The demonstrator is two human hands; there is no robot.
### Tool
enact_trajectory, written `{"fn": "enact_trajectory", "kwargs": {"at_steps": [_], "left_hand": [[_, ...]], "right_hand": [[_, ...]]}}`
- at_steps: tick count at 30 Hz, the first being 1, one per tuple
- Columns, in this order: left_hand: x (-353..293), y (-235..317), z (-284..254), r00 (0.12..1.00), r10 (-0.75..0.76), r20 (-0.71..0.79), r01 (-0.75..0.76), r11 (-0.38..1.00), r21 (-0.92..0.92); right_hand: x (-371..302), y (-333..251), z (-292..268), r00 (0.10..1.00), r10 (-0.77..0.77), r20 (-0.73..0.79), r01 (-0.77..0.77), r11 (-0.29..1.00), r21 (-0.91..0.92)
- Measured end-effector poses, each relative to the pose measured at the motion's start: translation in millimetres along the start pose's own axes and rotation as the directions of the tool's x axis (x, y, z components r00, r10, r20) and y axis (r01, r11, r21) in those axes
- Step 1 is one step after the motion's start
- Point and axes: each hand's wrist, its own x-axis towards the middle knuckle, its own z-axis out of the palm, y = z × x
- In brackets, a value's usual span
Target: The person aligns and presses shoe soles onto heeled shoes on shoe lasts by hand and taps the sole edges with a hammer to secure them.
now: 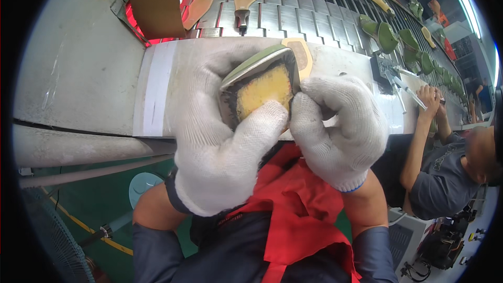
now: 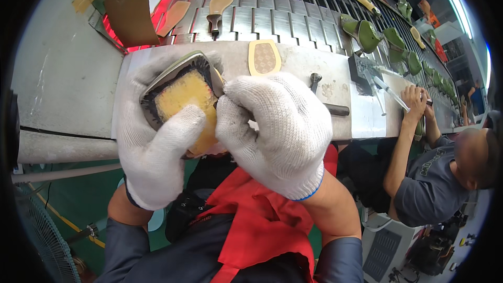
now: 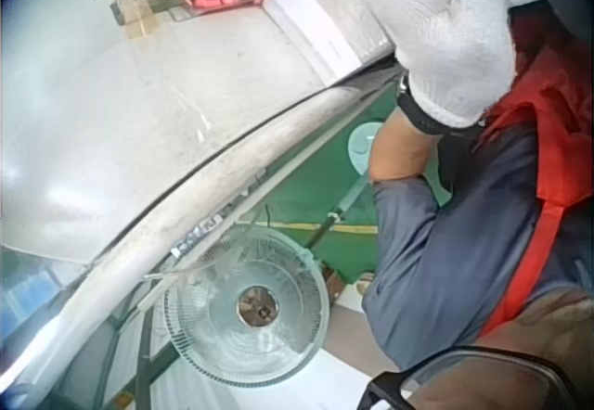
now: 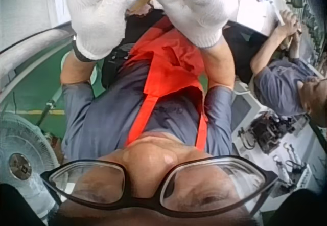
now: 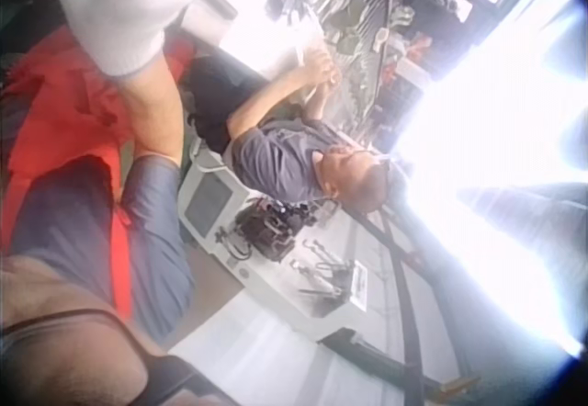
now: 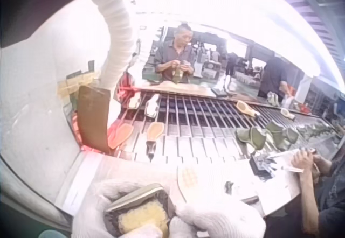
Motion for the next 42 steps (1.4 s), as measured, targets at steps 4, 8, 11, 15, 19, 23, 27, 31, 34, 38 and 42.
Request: {"fn": "enact_trajectory", "kwargs": {"at_steps": [4, 8, 11, 15, 19, 23, 27, 31, 34, 38, 42], "left_hand": [[7, 4, 0, 0.983, -0.162, 0.088, 0.179, 0.956, -0.234], [15, -7, -14, 0.986, -0.111, 0.125, 0.124, 0.988, -0.096], [17, 3, -10, 0.970, -0.235, 0.070, 0.244, 0.950, -0.193], [18, 13, -8, 0.943, -0.321, 0.082, 0.331, 0.925, -0.185], [17, -6, -16, 0.984, -0.111, 0.141, 0.128, 0.985, -0.114], [13, 4, -14, 0.970, -0.200, 0.136, 0.219, 0.966, -0.135], [22, 11, -21, 0.910, -0.326, 0.256, 0.362, 0.926, -0.109], [18, 1, -25, 0.957, -0.226, 0.182, 0.249, 0.962, -0.115], [18, 6, -30, 0.960, -0.211, 0.183, 0.222, 0.974, -0.043], [28, 6, -40, 0.946, -0.279, 0.167, 0.291, 0.955, -0.054], [43, -1, -52, 0.928, -0.283, 0.241, 0.313, 0.945, -0.093]], "right_hand": [[1, 6, -4, 0.999, -0.031, 0.014, 0.031, 0.999, -0.010], [10, 6, -13, 0.987, -0.126, 0.100, 0.128, 0.992, -0.017], [16, 12, -20, 0.974, -0.117, 0.195, 0.102, 0.991, 0.085], [22, 26, -22, 0.966, -0.010, 0.258, -0.062, 0.961, 0.270], [26, 21, -18, 0.928, 0.167, 0.333, -0.289, 0.886, 0.362], [37, 22, -22, 0.794, 0.339, 0.504, -0.584, 0.655, 0.479], [41, 43, -19, 0.603, 0.358, 0.713, -0.794, 0.356, 0.493], [58, 30, -20, 0.452, 0.401, 0.797, -0.879, 0.354, 0.321], [40, 30, -6, 0.607, 0.364, 0.706, -0.794, 0.314, 0.521], [38, 28, 3, 0.630, 0.406, 0.661, -0.753, 0.528, 0.394], [35, 32, 4, 0.585, 0.376, 0.718, -0.807, 0.358, 0.470]]}}
